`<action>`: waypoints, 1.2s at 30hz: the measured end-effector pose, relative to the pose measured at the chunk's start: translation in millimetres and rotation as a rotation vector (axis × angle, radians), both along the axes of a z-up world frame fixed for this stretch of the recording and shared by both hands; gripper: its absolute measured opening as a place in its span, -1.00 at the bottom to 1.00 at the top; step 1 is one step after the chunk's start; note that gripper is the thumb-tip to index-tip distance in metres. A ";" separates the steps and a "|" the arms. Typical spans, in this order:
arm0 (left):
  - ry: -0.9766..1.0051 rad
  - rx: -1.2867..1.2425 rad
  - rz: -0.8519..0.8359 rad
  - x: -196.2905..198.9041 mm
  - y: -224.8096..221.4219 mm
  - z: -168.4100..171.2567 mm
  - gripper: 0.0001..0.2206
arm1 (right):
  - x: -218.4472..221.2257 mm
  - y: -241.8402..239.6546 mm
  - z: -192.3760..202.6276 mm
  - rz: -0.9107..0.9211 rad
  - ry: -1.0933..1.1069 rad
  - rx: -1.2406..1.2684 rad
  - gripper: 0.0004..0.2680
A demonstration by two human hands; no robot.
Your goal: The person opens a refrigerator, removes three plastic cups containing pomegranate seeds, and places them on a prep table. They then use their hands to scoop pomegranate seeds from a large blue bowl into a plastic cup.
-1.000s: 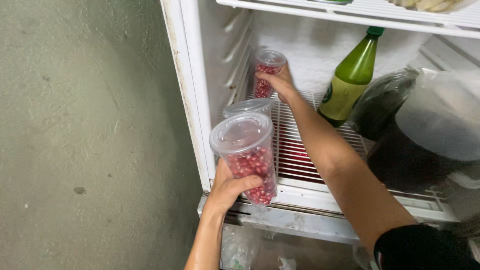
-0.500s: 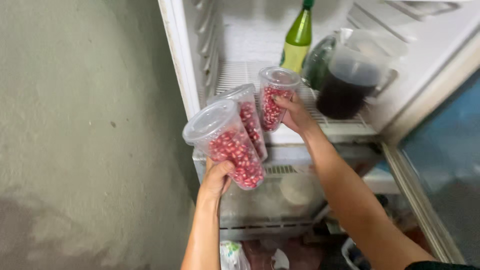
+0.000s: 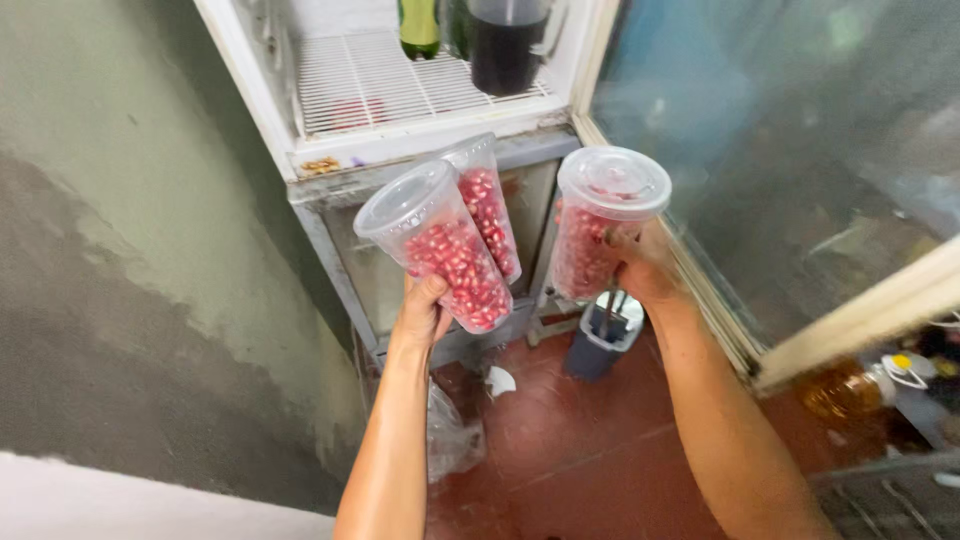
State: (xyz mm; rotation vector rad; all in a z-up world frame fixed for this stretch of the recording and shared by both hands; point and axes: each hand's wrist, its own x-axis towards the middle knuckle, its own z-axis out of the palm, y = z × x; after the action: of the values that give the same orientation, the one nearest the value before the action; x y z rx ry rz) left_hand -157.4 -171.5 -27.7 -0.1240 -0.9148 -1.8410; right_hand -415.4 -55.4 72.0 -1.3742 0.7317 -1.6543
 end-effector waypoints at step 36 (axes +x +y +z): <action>-0.144 -0.050 0.794 231.4 320.2 42.9 0.00 | 207.3 142.8 -20.7 0.555 0.072 -0.188 -0.34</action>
State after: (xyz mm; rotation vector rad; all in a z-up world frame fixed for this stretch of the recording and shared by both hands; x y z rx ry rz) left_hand 74.0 148.6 15.3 0.3084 -0.9309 -1.0959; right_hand -208.0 87.3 51.4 -1.5983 0.1992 -1.2556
